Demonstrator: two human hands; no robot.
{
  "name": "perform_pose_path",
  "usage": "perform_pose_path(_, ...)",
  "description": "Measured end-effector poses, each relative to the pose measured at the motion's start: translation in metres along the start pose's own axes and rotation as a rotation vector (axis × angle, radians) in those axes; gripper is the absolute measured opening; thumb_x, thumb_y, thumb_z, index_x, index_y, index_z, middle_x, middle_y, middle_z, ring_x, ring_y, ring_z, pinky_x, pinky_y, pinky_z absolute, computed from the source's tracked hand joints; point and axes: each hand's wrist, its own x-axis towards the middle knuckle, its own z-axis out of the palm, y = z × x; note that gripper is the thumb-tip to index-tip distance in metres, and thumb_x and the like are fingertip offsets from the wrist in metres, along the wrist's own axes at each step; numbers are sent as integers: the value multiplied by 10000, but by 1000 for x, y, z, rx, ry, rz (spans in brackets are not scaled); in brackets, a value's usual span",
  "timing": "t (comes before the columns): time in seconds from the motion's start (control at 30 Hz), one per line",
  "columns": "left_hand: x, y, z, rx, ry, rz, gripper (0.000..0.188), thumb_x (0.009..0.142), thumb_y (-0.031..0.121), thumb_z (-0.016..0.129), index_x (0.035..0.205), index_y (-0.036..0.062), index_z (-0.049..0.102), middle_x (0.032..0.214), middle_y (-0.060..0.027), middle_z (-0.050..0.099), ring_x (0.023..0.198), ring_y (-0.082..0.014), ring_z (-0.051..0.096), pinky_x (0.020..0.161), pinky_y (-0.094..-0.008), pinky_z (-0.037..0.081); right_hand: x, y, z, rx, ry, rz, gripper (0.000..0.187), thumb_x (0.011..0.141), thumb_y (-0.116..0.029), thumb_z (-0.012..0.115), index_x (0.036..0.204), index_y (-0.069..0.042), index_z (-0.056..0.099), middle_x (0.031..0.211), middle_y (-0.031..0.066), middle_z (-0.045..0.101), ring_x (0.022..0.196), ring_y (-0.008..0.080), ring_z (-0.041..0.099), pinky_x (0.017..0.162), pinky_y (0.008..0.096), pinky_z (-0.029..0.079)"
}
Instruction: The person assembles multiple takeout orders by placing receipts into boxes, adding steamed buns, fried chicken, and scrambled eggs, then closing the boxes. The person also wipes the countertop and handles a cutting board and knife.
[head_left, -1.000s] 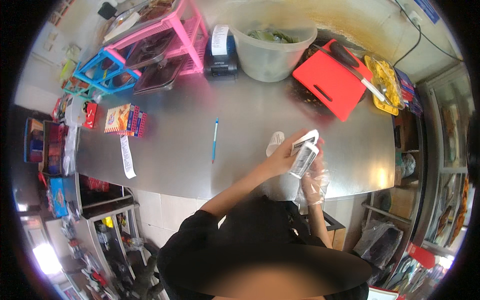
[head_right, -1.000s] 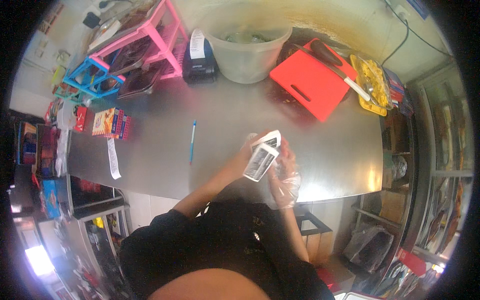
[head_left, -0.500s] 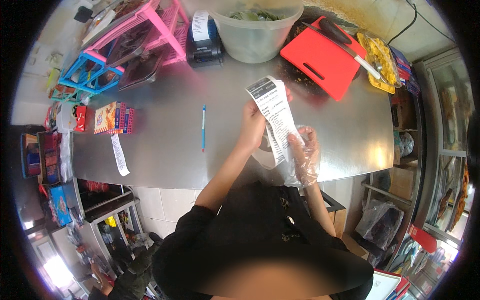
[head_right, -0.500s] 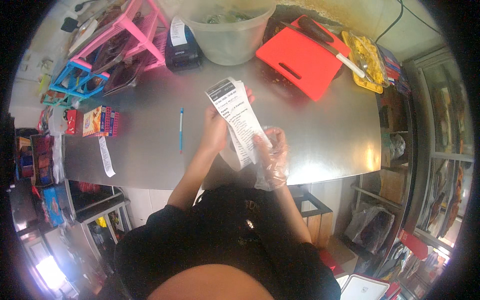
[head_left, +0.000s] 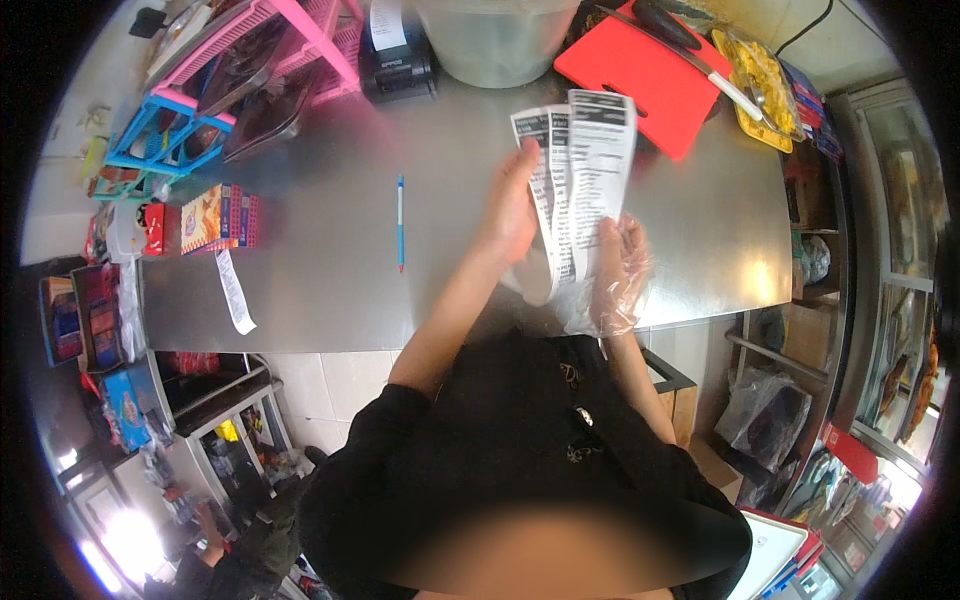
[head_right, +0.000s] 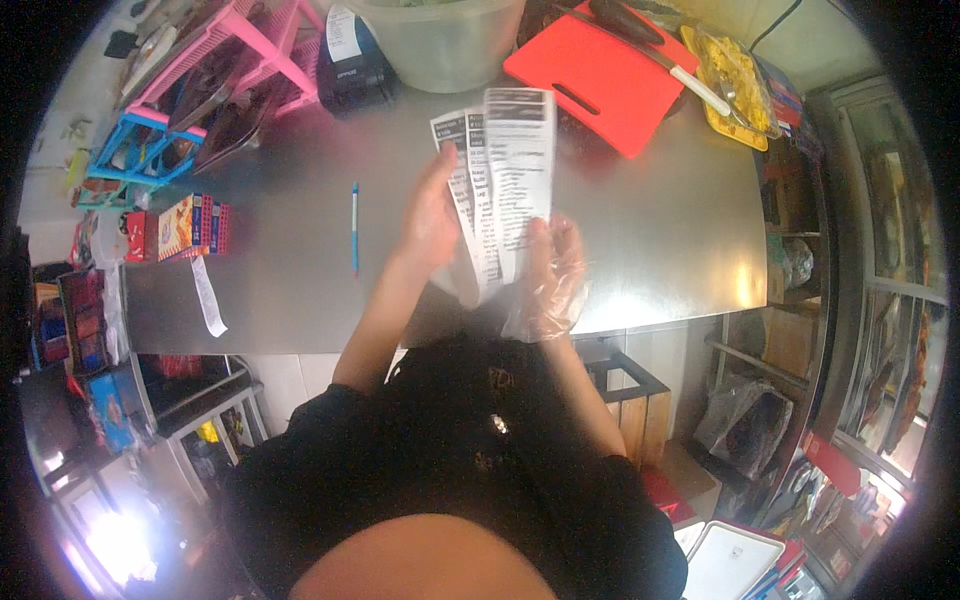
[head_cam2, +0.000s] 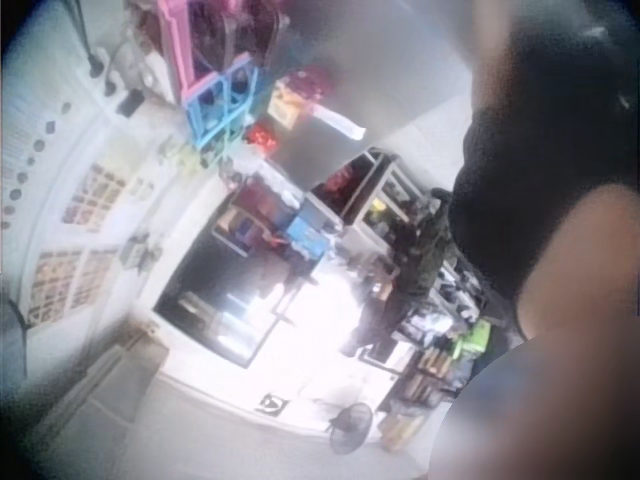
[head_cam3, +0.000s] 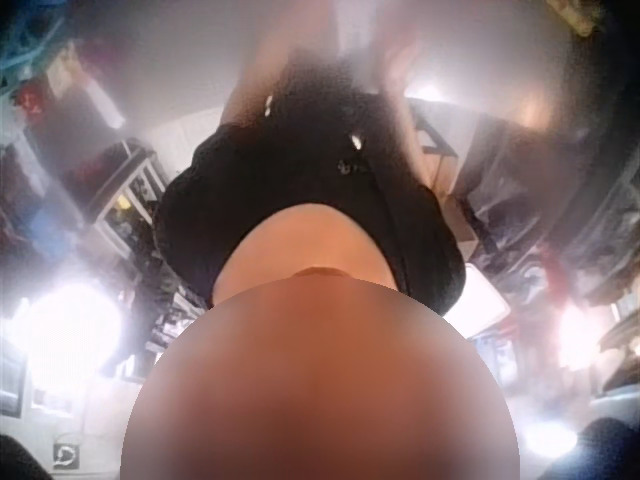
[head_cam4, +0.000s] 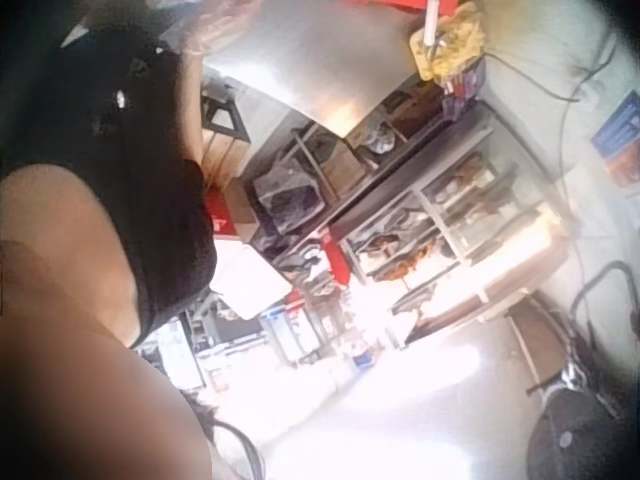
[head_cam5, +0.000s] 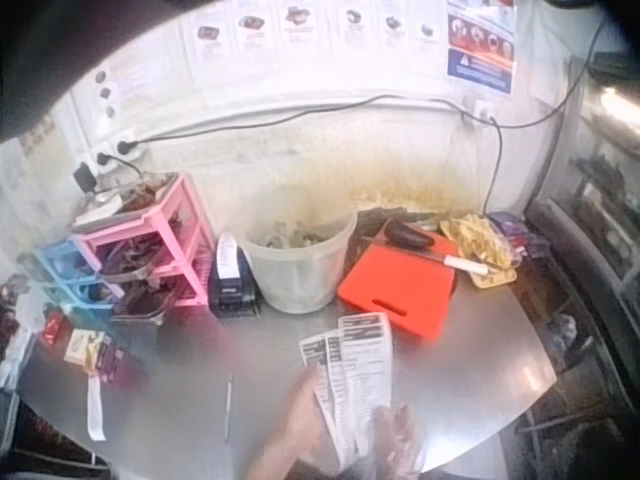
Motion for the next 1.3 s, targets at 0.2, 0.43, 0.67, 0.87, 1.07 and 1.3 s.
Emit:
perform_pose_path(0.2, 7, 17, -9, 57, 22, -7, 392, 967, 301, 414, 1189, -13, 493, 1146, -124, 585, 1053, -209, 567, 930, -358, 427, 7, -11, -11, -9, 61, -65, 120, 912, -123, 545, 972, -19, 550, 896, 36, 586, 846, 91, 507, 743, 252, 414)
perform_pose_path(0.43, -2, 4, 7, -59, 10, -62, 354, 941, 304, 495, 1118, 0, 527, 1071, -101, 617, 918, -170, 608, 817, -322, 487, -3, -7, 1, -3, 2, -99, 125, 886, -125, 598, 947, -28, 549, 884, 41, 607, 811, 92, 532, 736, 244, 424)
perform_pose_path(0.67, -13, -3, 11, 349, -152, -29, 340, 901, 113, 534, 1205, -34, 498, 1139, -146, 605, 974, -185, 605, 821, -312, 502, -5, -15, 1, -607, -146, -387, 154, 886, -144, 571, 931, 2, 564, 761, 129, 612, 697, 217, 594, 620, 328, 456)
perform_pose_path(0.87, -12, -2, 13, 102, -243, -1, 357, 917, 105, 500, 1245, -30, 462, 1172, -152, 587, 1093, -210, 554, 892, -321, 466, 1, -21, -4, -770, -215, -285, 204, 909, -211, 530, 940, -14, 575, 745, 167, 581, 647, 290, 553, 601, 381, 429)
perform_pose_path(1.07, -16, -5, 5, 535, -268, 26, 416, 953, 270, 475, 1251, -20, 486, 1182, -101, 597, 1128, -154, 519, 950, -291, 384, 11, -22, -8, -818, -403, -259, 221, 910, -239, 537, 913, -22, 582, 783, 139, 581, 692, 213, 540, 638, 344, 420)
perform_pose_path(1.3, 77, 101, -59, 1147, -304, 577, 448, 929, 318, 485, 1283, 43, 472, 1302, -100, 494, 1134, -190, 496, 954, -331, 380, 32, -6, -27, -361, -281, -103, 146, 903, -142, 565, 943, -3, 586, 822, 6, 565, 757, 82, 476, 662, 240, 399)
